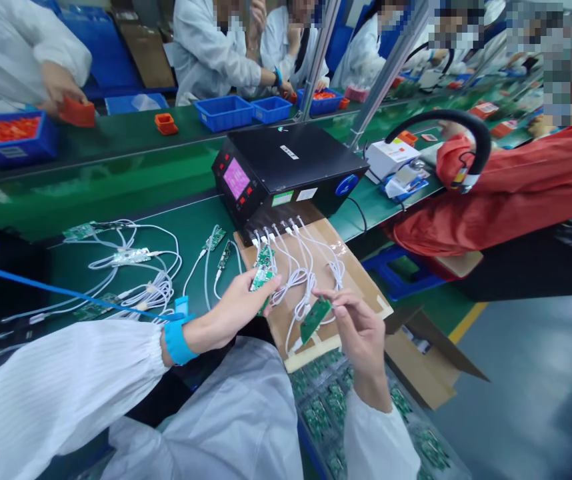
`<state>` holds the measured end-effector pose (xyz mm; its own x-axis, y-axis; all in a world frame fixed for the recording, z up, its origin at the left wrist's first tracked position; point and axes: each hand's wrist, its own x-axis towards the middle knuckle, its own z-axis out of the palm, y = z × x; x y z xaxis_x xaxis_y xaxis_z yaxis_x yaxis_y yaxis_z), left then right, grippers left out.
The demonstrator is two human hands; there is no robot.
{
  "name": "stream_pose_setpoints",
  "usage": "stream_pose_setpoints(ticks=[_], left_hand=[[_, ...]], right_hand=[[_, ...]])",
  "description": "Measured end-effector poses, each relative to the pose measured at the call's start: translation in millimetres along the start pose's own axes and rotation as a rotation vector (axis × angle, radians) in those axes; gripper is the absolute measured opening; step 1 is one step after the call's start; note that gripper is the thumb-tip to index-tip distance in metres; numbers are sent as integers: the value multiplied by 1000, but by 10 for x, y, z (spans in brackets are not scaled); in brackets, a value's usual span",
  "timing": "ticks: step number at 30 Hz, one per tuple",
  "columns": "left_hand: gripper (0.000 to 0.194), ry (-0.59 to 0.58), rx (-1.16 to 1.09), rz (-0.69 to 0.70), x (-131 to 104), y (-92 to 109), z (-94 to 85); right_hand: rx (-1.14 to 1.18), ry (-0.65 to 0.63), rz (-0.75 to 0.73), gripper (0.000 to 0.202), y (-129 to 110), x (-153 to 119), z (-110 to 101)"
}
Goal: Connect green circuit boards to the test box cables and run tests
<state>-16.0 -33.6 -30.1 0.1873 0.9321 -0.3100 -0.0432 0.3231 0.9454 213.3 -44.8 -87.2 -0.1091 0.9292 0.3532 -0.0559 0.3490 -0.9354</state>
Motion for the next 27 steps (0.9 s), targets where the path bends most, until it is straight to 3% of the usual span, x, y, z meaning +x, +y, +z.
stream_pose_setpoints(ticks=[3,6,9,12,18,27], left_hand=[[40,22,-4,-25,-1,56,-100],[38,52,21,-54,-26,80,-180],[36,70,47,-73,-50,71,-244],[36,85,29,-73,-59,50,-289],[41,75,-3,-84,-83,58,-303],[41,80,0,-73,-65,45,-309]], right_hand=[[-32,-70,-10,9,-156,154,-198],[-184,-274,21,8,-346,347,-308],[-428,-524,85,10,-459,500,-227],[-617,-671,147,15,-410,566,-1],[-849,-676,226,16,-154,546,346],[-938,-680,256,20,-89,449,460]])
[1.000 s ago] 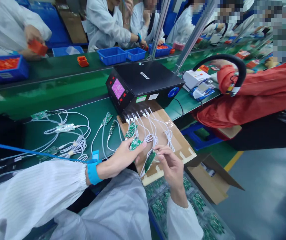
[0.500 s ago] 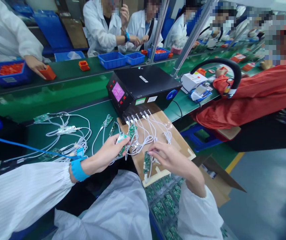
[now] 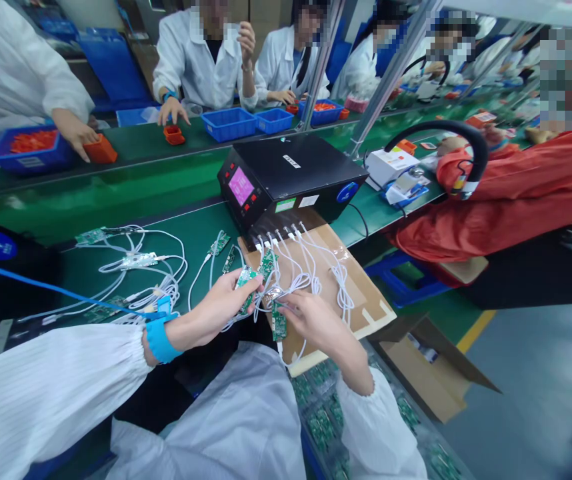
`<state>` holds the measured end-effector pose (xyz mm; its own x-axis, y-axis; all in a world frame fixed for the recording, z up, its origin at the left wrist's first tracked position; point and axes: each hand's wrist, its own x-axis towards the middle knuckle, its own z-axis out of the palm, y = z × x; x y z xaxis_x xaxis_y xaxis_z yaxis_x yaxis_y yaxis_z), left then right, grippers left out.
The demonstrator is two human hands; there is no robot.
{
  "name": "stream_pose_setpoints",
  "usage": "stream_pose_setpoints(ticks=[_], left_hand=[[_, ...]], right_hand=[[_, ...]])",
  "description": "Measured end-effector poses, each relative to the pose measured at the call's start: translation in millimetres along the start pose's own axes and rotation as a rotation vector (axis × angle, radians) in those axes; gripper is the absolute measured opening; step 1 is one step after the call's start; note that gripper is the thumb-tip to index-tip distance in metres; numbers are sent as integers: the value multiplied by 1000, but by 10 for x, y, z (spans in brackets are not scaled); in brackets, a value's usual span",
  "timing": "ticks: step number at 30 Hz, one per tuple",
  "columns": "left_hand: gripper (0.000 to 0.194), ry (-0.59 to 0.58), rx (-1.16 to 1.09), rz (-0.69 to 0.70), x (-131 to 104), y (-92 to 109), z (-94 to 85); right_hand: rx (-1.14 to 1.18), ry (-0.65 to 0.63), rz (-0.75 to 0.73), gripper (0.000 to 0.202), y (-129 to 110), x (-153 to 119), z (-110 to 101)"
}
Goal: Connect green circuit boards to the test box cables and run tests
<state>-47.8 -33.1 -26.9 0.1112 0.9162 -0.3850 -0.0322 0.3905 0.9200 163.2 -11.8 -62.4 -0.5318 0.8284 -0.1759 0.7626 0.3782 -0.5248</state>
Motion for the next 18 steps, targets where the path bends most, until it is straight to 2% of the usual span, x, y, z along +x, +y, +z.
stream_pose_setpoints(ticks=[4,8,13,15,18], left_hand=[[42,-12,-8,-4,7,19,17],[42,-6,1,-10,18,12,21],[40,-26,-3,2,40,3,41],[37,-12,-36,-6,50,41,72],[28,38,-134,-46,74,123,138]], right_hand=[[-21,-7,1,20,11,-22,55],[-20,39,-28,19,34,-29,109],[39,44,-49,15,1,-102,94],[106,109,-59,18,31,-209,71],[196,313,-67,22,216,-470,93]])
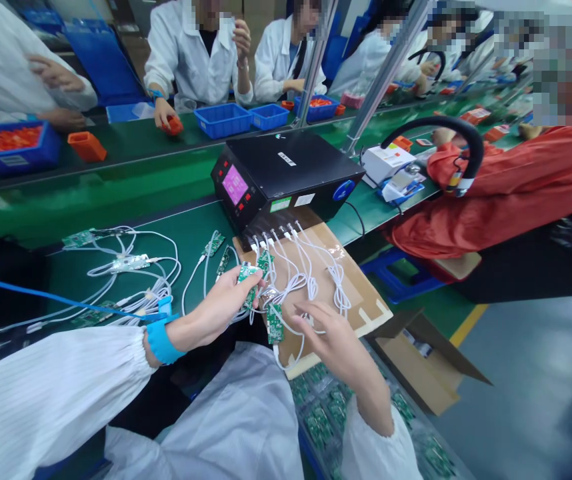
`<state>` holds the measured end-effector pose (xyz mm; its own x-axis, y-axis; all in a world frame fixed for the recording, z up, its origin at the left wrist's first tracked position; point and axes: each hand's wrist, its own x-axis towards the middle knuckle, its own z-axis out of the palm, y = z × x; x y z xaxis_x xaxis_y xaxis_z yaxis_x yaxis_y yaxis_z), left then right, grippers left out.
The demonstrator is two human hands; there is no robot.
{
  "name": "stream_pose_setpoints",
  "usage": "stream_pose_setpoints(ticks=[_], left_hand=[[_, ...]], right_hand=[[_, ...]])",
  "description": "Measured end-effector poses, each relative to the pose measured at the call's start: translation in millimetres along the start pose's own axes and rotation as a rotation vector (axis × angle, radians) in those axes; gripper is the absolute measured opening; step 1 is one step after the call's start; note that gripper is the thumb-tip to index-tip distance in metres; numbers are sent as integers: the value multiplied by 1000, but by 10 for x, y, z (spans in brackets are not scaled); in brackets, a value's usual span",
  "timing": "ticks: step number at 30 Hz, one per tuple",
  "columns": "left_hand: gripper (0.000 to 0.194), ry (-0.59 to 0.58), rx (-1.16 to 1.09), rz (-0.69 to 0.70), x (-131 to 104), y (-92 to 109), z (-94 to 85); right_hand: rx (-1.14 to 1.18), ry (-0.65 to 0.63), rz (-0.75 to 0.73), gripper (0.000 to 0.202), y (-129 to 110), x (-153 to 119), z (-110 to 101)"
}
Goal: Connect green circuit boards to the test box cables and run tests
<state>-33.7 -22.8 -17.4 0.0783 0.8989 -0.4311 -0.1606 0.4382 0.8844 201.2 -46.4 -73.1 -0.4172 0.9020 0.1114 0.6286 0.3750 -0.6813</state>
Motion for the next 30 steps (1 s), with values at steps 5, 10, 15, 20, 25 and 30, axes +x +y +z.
stream_pose_setpoints(ticks=[5,10,15,20,25,30], left_hand=[[11,-28,-111,2,80,27,135],[19,-55,-11,-12,178,-8,340],[24,-24,34,-21,284,-33,528],[37,10,-29,-28,391,-68,610],[33,16,-70,-41,416,-60,706],[30,33,-74,-43,425,-84,756]], right_hand=[[-68,206,31,19,474,-487,48],[-154,317,-36,14,619,-567,330],[-115,475,-19,7,595,-535,400],[199,692,212,19,641,-526,384],[78,728,64,19,571,-346,359],[-24,719,-42,13,475,-248,330]])
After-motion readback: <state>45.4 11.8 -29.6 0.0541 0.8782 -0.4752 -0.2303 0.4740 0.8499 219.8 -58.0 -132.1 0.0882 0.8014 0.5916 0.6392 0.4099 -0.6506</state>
